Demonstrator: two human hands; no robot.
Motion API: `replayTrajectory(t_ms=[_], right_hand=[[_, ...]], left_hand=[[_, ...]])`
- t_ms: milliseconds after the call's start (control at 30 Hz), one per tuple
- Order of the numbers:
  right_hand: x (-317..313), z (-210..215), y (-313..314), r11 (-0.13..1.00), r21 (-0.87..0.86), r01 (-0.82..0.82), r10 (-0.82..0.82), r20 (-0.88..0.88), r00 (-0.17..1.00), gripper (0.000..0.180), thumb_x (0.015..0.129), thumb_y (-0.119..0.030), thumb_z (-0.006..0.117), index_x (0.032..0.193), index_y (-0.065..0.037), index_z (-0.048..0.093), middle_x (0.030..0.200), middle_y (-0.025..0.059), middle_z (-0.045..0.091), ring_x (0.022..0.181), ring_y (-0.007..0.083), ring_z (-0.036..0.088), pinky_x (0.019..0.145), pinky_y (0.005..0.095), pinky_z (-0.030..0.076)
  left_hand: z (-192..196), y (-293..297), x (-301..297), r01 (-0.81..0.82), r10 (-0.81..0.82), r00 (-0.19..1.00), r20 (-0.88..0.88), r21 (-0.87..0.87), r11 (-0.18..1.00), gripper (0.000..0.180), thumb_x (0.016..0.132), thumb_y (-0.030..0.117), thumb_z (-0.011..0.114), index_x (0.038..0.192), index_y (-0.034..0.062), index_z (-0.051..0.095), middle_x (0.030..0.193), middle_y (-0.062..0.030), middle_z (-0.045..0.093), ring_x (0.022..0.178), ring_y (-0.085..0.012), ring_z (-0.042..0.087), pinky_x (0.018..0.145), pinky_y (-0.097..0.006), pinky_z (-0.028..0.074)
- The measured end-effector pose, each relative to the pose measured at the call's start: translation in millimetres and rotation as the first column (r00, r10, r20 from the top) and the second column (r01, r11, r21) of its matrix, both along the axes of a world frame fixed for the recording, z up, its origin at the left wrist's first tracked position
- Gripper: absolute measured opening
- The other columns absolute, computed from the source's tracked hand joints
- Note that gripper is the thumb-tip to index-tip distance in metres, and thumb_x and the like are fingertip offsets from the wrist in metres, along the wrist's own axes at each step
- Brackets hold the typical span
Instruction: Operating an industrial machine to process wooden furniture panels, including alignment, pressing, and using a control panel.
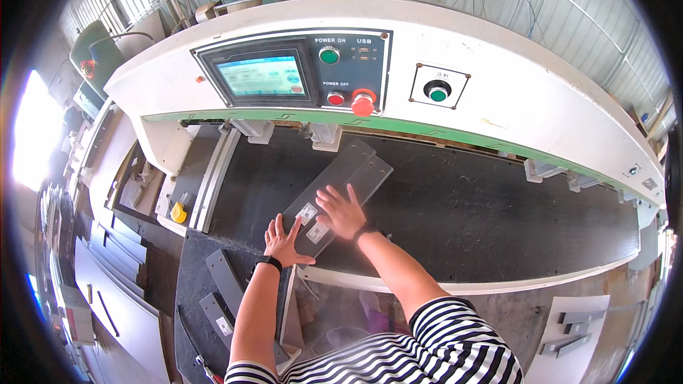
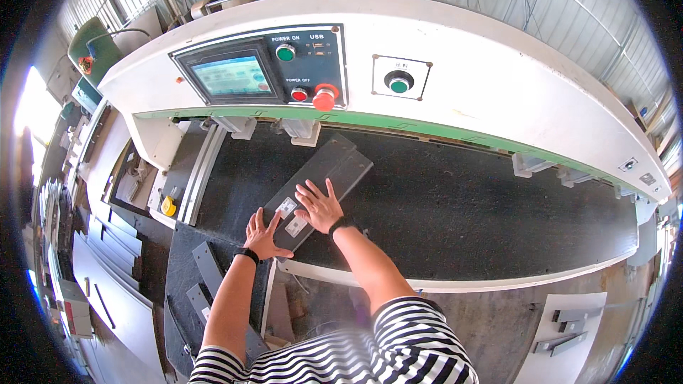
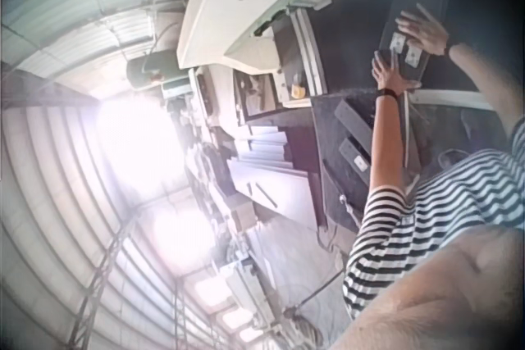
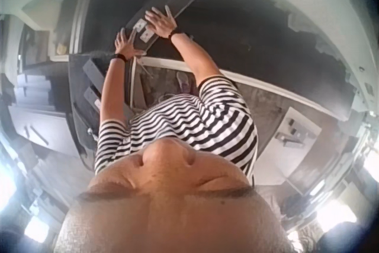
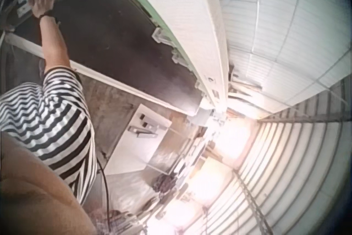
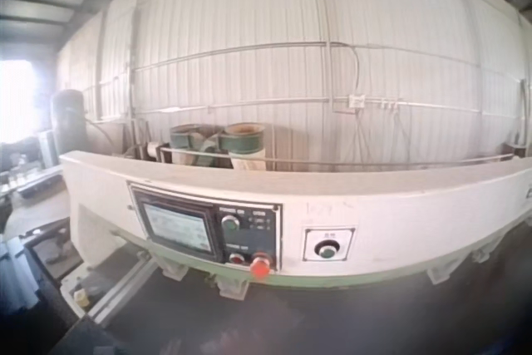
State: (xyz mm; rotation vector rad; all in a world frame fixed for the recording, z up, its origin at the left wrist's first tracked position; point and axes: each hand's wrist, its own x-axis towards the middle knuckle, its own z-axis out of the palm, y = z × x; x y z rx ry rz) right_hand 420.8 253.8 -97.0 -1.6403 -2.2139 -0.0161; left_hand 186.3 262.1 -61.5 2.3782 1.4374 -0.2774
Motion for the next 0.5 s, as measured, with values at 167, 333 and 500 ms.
replayTrajectory(t_ms=[167,333,500], right_hand=[[16,-1,28,0.996,-0.026,-0.08,0.081,0.031,0.996,0.058,0.096,-0.051,0.039,0.141,-0.015,0.042,0.151,0.0015,0.036,0.142,0.0194,0.027,0.115,0.0544,0.014],[10,-4,40,0.997,0.04,-0.07,0.072,-0.06,0.996,0.06,0.094,-0.047,0.046,0.141,-0.01,0.041,0.148,0.0061,0.04,0.139,0.0211,0.032,0.115,0.0504,0.018],[30,-4,68,0.995,-0.041,-0.086,0.088,0.036,0.996,0.065,0.097,-0.053,0.035,0.146,-0.01,0.035,0.152,0.0037,0.033,0.142,0.0174,0.026,0.117,0.0467,0.012]], left_hand=[[21,-23,35,-0.126,0.124,0.988,-0.09,-0.013,0.992,0.128,0.046,0.066,0.081,0.152,0.0295,0.019,0.151,-0.0327,0.009,0.138,-0.0516,0.014,0.106,-0.069,0.016],[18,-32,41,-0.159,0.161,0.982,-0.102,0.022,0.987,0.12,0.052,0.06,0.081,0.151,0.0268,0.022,0.148,-0.032,0.013,0.135,-0.0568,0.013,0.102,-0.067,0.022],[27,-25,74,-0.252,0.247,0.962,-0.117,-0.032,0.967,0.112,0.055,0.056,0.082,0.149,0.0333,0.025,0.15,-0.0281,0.013,0.133,-0.0594,0.013,0.098,-0.069,0.028]])
